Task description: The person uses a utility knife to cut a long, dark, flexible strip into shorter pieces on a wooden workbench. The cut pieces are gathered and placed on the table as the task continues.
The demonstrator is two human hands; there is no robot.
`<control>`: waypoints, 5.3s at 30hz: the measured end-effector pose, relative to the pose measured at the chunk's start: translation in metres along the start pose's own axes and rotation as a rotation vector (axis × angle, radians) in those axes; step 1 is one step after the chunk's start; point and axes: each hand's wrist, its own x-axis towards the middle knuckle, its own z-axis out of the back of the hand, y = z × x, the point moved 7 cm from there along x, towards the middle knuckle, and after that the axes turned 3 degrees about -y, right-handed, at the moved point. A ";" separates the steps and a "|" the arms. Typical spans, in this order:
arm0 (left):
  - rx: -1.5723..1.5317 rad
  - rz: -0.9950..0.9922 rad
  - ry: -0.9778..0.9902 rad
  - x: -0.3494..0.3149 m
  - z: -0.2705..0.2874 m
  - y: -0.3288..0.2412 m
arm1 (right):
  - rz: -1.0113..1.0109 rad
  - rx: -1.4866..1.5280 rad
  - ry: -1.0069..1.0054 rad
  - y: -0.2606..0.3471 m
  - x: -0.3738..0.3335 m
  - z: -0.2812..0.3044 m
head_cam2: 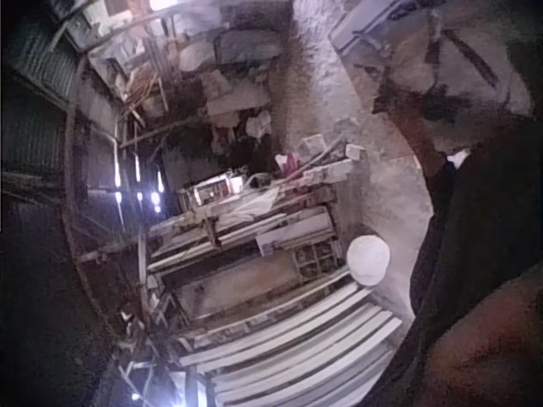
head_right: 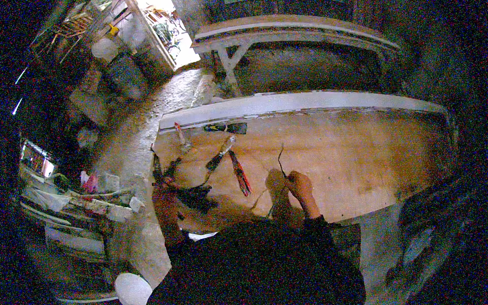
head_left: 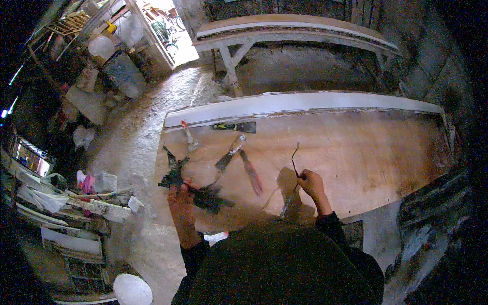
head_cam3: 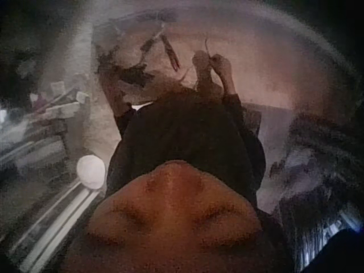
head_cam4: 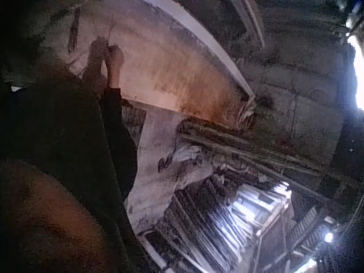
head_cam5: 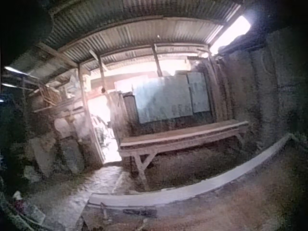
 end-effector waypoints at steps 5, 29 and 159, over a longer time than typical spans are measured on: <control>0.261 0.262 0.141 -0.015 -0.042 0.070 | 0.015 -0.018 0.048 0.003 0.005 -0.019; 0.468 0.284 0.554 -0.057 -0.155 0.051 | 0.121 0.888 0.353 0.136 -0.041 0.016; 0.646 0.147 0.629 -0.052 -0.132 0.071 | 0.189 0.871 0.297 0.136 -0.049 0.014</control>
